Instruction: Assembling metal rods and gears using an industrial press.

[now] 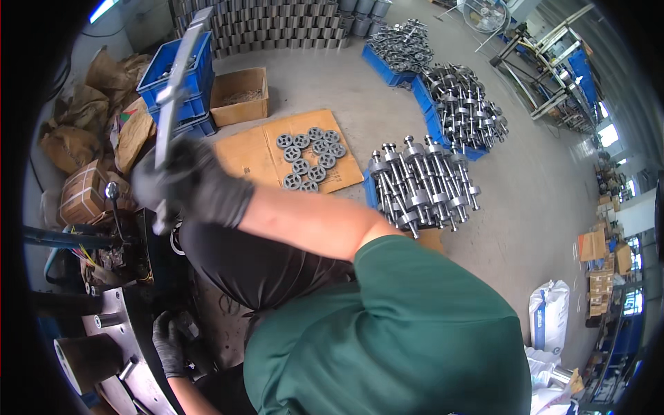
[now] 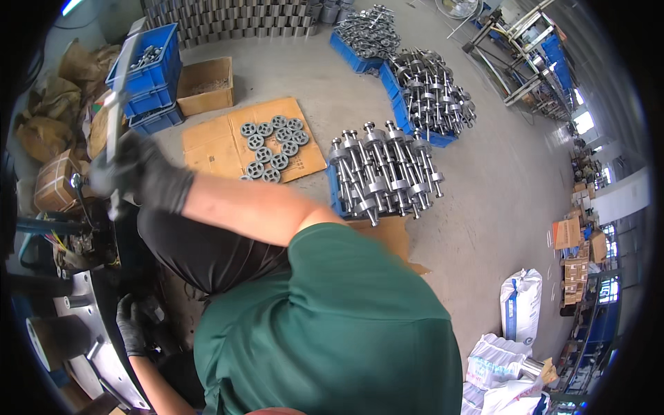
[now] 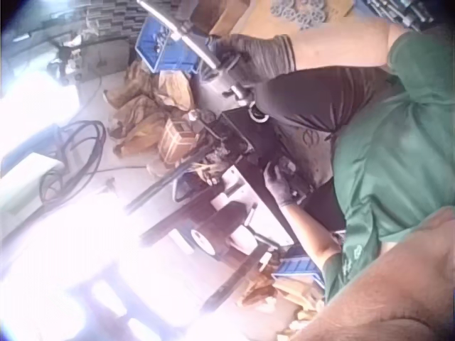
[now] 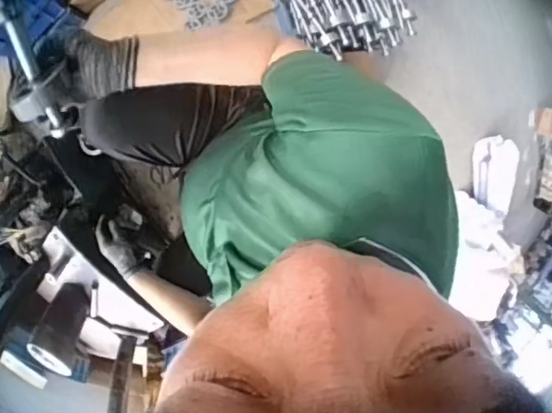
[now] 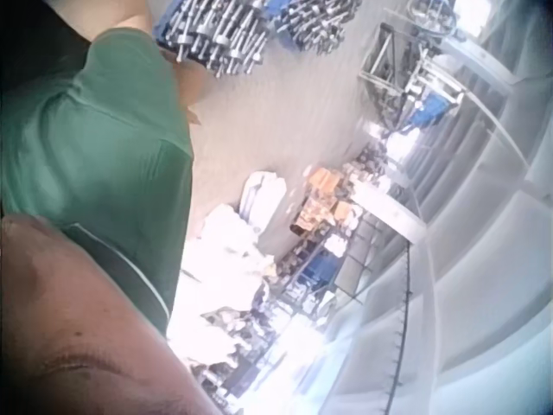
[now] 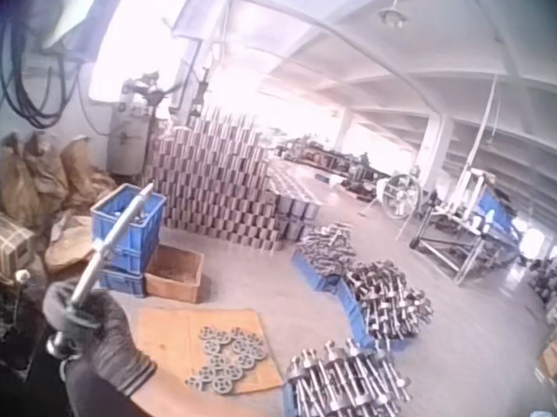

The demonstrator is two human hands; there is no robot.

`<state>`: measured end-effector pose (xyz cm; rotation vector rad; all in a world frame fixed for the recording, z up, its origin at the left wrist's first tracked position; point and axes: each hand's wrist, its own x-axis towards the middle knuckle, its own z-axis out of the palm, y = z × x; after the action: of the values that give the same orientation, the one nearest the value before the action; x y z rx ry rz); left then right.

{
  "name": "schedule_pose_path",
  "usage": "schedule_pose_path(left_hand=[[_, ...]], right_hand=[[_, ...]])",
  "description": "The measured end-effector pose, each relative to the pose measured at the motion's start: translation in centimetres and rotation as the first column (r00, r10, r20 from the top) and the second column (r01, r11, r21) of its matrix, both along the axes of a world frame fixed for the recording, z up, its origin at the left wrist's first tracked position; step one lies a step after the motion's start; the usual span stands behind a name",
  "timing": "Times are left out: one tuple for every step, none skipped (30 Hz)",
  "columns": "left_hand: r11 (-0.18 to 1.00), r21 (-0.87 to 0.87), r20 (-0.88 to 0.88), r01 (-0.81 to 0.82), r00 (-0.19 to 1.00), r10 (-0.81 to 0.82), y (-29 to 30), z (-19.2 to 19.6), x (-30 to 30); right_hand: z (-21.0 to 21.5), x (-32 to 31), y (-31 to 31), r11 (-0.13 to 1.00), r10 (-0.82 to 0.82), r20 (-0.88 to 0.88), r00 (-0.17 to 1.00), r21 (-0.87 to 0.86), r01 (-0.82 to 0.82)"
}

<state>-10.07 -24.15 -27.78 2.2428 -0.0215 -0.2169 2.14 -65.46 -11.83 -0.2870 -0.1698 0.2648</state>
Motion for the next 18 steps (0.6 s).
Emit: schedule_pose_path(left_hand=[[1.000,-0.002,0.005,0.006,1.000,-0.006,0.1,-0.4,0.2],[1.000,-0.031,0.009,0.006,1.000,-0.006,0.9,-1.4,0.0],[0.998,-0.063,0.016,0.029,0.999,-0.028,1.0,-1.9,0.3],[0.998,-0.066,0.014,0.023,1.000,-0.023,1.0,-2.0,0.2],[0.996,-0.076,0.000,0.047,0.999,-0.047,0.6,-1.7,0.2],[0.994,-0.085,-0.016,0.069,0.997,-0.070,0.1,-1.2,0.1],[0.991,-0.097,-0.033,0.092,0.995,-0.095,-0.6,-0.7,0.0],[0.988,-0.104,-0.051,0.111,0.992,-0.116,-1.2,-0.1,-0.2],[0.985,-0.112,-0.072,0.129,0.988,-0.137,-1.5,0.4,-0.5],[0.985,-0.116,-0.080,0.131,0.987,-0.141,-2.0,1.0,-0.6],[0.984,-0.122,-0.080,0.132,0.987,-0.143,-2.4,1.8,-1.1],[0.983,-0.125,-0.082,0.133,0.986,-0.143,-2.3,2.3,-1.8],[0.986,-0.109,-0.071,0.129,0.988,-0.137,-1.3,1.9,-2.4],[0.986,-0.109,-0.077,0.128,0.988,-0.136,-1.1,1.8,-2.6],[0.980,-0.124,-0.079,0.157,0.983,-0.168,-1.4,1.3,-2.1],[0.966,-0.157,-0.080,0.206,0.972,-0.220,-2.3,0.1,-0.8],[0.956,-0.179,-0.086,0.232,0.964,-0.250,-2.9,-0.9,0.0],[0.951,-0.189,-0.100,0.244,0.959,-0.266,-3.3,-1.7,0.4]], right_hand=[[-2.1,1.8,-4.1,0.899,0.296,0.489,0.820,0.146,-0.412],[-1.6,0.0,-7.4,0.992,-0.079,0.005,0.997,-0.103,0.079],[-3.9,0.5,-12.8,1.000,-0.001,0.199,0.980,0.019,-0.003],[-2.1,-2.2,-15.4,0.895,-0.364,-0.081,0.928,-0.305,0.325],[-1.8,-3.9,-19.2,0.781,-0.544,-0.110,0.832,-0.429,0.454],[-1.6,-6.3,-23.3,0.623,-0.614,0.019,0.789,-0.602,0.499],[-1.6,-7.8,-27.4,0.447,-0.738,0.017,0.674,-0.736,0.508],[-2.7,-9.7,-32.2,0.284,-0.738,0.137,0.661,-0.826,0.488],[-2.4,-11.7,-35.4,0.168,-0.804,0.123,0.581,-0.891,0.421],[-3.2,-13.4,-40.5,0.062,-0.831,0.142,0.538,-0.937,0.343],[-3.5,-15.1,-43.0,0.027,-0.872,0.120,0.474,-0.956,0.291],[-3.8,-16.8,-45.4,-0.001,-0.908,0.099,0.407,-0.972,0.234],[-5.1,-17.7,-49.4,-0.065,-0.910,0.132,0.392,-0.982,0.180],[-7.4,-19.5,-55.2,-0.134,-0.916,0.172,0.363,-0.982,0.130],[-9.4,-22.9,-61.8,-0.275,-0.914,0.278,0.296,-0.960,0.053],[-9.7,-28.0,-67.3,-0.418,-0.890,0.399,0.222,-0.907,-0.047],[-9.2,-32.1,-70.1,-0.555,-0.830,0.520,0.202,-0.807,-0.202],[-8.1,-35.0,-71.5,-0.655,-0.752,0.625,0.208,-0.672,-0.347]])
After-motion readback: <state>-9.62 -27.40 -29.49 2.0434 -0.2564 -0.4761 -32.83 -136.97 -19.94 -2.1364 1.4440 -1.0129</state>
